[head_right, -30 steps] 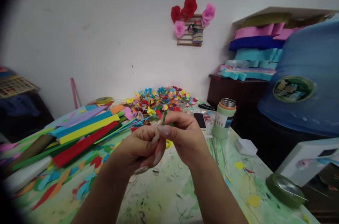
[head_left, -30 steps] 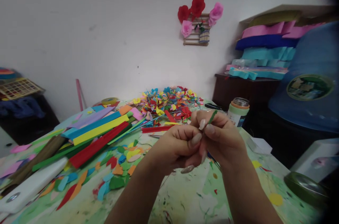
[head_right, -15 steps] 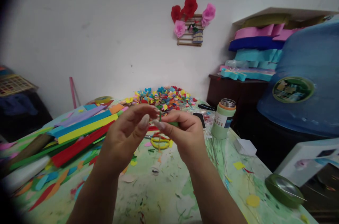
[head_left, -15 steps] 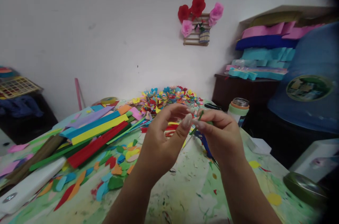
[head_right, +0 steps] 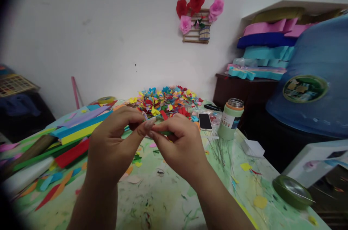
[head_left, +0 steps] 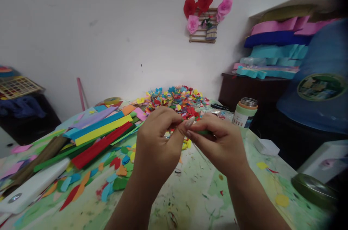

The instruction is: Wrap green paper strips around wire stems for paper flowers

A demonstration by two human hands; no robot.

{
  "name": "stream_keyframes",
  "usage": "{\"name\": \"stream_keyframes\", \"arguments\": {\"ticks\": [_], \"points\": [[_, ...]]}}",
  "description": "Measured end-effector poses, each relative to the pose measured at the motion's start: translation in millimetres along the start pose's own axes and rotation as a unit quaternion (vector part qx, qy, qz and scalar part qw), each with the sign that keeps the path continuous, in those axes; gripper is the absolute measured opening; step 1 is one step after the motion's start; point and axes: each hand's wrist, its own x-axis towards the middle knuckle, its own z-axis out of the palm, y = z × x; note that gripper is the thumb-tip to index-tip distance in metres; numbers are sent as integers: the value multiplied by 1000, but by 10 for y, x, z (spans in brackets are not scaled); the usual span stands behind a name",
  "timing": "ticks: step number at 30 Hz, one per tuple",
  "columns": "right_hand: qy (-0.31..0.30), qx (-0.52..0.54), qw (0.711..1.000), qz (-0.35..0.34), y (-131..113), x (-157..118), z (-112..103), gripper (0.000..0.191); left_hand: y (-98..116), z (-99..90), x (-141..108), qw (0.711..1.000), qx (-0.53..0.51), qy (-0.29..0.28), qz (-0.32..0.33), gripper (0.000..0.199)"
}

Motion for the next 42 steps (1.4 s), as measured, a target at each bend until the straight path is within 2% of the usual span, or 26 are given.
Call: {"name": "stream_keyframes", "arguments": {"ticks": [3,8,14,21,24,27,30,33,35,38,42], "points": [[-16,59,995,78,0,4,-4,9,14,-17,5,1000,-5,-1,17,13],[-47,149,973,168,9,30,3,15,14,-33,6,1000,-8,-5,25,18],[-82,195,952,222,117,58,19,20,-48,-64,28,999,-29,-43,-6,21],[-155,272,907,282,139,82,61,23,-154,-169,81,990,-54,-124,-27,22],[-154,285,901,288,122,84,78,27,-183,-186,90,985,-97,-135,-51,17],[-105,254,925,261,113,76,92,32,-161,-148,71,981,-115,-124,-94,1],[-65,209,948,231,119,60,100,30,-113,-70,38,987,-67,-92,-111,12],[-52,192,957,212,131,49,107,25,-88,3,17,996,7,-32,-77,8],[-49,185,960,205,137,54,113,24,-87,27,16,998,36,-15,-47,11],[-56,192,956,216,142,78,113,29,-88,21,25,999,37,-28,-19,11],[-87,235,934,255,152,101,84,29,-80,-30,39,999,21,-40,-15,9]]}}
